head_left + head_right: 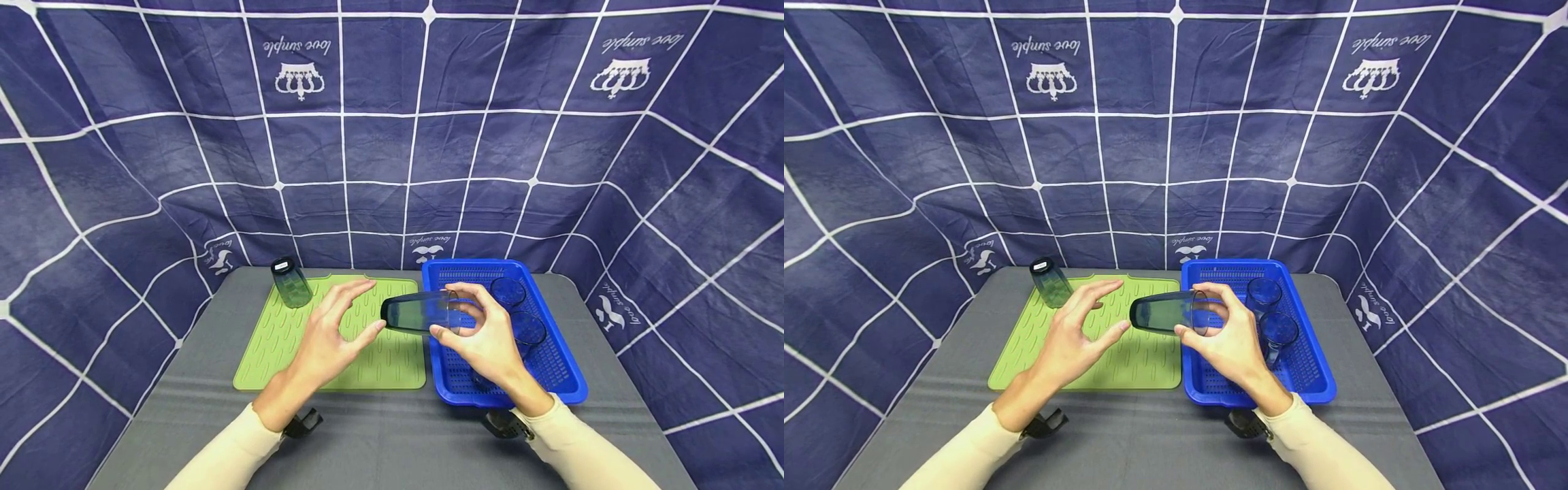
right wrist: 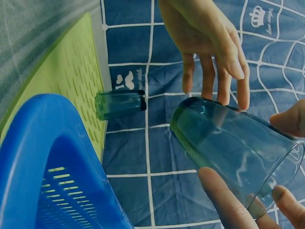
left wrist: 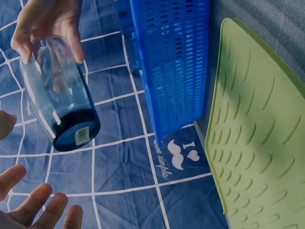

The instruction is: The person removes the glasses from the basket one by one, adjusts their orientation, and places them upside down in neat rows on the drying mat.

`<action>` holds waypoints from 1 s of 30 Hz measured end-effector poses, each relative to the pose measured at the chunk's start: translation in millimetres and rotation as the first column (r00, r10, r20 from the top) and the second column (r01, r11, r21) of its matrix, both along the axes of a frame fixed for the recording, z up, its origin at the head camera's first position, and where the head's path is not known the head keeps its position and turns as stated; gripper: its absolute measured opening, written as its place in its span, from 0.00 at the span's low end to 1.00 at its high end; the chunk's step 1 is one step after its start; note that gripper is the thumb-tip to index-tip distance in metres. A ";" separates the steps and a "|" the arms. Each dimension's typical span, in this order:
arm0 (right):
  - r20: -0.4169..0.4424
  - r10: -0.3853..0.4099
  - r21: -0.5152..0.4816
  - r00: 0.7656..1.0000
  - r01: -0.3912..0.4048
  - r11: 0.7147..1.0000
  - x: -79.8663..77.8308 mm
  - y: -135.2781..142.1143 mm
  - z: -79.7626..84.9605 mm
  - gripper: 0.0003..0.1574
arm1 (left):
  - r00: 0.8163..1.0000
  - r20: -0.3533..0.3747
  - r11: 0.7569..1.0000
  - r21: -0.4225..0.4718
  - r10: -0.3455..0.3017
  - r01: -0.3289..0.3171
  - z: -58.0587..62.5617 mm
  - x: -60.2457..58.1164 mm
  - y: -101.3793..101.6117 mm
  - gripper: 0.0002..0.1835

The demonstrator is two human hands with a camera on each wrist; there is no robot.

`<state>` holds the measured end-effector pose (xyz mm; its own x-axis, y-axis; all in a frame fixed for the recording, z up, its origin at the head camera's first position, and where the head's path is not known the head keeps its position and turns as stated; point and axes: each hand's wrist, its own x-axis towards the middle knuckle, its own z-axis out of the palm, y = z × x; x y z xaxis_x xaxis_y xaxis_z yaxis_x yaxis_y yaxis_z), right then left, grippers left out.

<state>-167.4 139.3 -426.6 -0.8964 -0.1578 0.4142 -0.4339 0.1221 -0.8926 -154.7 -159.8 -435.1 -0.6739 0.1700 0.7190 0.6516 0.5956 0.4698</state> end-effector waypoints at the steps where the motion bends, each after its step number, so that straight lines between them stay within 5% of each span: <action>1: 0.001 0.005 -0.008 1.000 -0.005 1.000 0.5 -0.5 0.0 0.45 | 1.000 -0.003 1.000 -0.002 -0.001 0.001 -0.5 0.3 0.9 0.37; 16: 0.001 0.106 -0.129 0.994 -0.105 0.986 8.2 -7.2 -0.9 0.45 | 0.993 0.066 0.995 0.018 -0.101 0.100 -6.7 2.6 19.7 0.41; 30: 0.013 0.144 -0.195 0.989 -0.139 0.971 12.6 -11.4 -0.6 0.45 | 0.983 0.137 0.992 0.048 -0.124 0.119 -7.0 8.0 28.7 0.44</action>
